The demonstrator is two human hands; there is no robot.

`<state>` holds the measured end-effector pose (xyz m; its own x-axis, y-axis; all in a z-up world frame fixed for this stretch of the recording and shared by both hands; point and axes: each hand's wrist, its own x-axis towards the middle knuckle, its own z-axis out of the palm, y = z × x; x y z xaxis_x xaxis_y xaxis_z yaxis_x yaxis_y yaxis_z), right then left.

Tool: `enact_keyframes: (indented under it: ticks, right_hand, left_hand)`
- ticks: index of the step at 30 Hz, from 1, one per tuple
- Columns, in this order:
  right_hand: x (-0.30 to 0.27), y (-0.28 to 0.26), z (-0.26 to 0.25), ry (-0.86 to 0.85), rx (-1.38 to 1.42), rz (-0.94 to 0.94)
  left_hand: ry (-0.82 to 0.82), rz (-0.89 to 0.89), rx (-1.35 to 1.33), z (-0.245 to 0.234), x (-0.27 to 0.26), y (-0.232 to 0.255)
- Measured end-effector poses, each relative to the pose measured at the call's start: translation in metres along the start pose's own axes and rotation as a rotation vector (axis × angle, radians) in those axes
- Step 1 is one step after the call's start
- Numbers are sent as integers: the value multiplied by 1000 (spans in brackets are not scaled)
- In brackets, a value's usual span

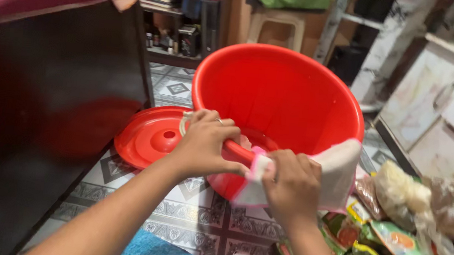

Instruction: The person wipes the interior and exterior of a red plastic bucket using a small cloth. The person repeatedly rubs the cloth along the bucket's rim and inner walls, then wipes the outside surface.

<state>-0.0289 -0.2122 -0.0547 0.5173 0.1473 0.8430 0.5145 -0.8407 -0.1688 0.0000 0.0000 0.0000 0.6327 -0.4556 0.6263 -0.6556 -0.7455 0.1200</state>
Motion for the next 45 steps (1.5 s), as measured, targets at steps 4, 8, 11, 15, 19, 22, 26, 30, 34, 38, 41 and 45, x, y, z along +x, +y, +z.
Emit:
enact_keyframes:
  ticks: [4, 8, 11, 15, 19, 22, 26, 30, 34, 38, 41, 45]
  right_hand:
    - [-4, 27, -8, -56, 35, 38]
    - [-8, 50, -16, -43, 14, 49]
    - [-13, 72, -25, -39, 12, 146]
    - [-9, 86, -29, -57, 59, 384]
    - [-7, 63, -29, -105, -34, 508]
    - [-1, 35, -19, -125, -35, 383]
    - [12, 27, -26, -101, 82, 228]
    - [20, 53, -37, -147, 109, 176]
    - [17, 101, -47, -319, 227, 274]
    - [-3, 134, -60, -270, 444, 445]
    - [-11, 145, -67, -236, 432, 511]
    - [-13, 146, -62, -222, 370, 504]
  left_hand:
    - [-305, -155, -4, -6, 19, -6]
    - [-210, -43, 172, -25, 36, -36]
    - [16, 148, 172, -28, 32, -50]
    - [276, 112, 65, -4, 23, -29]
    - [453, 87, 28, 12, 26, 7]
    - [504, 10, 50, 27, 38, 28]
    - [568, -134, 167, 35, 45, 47]
    - [550, -185, 200, 50, 43, 72]
    - [397, -175, 92, 62, 45, 102]
    - [198, -74, -9, 64, 42, 125]
    - [3, 39, -11, 67, 46, 128]
    - [-112, 225, 57, 69, 54, 102]
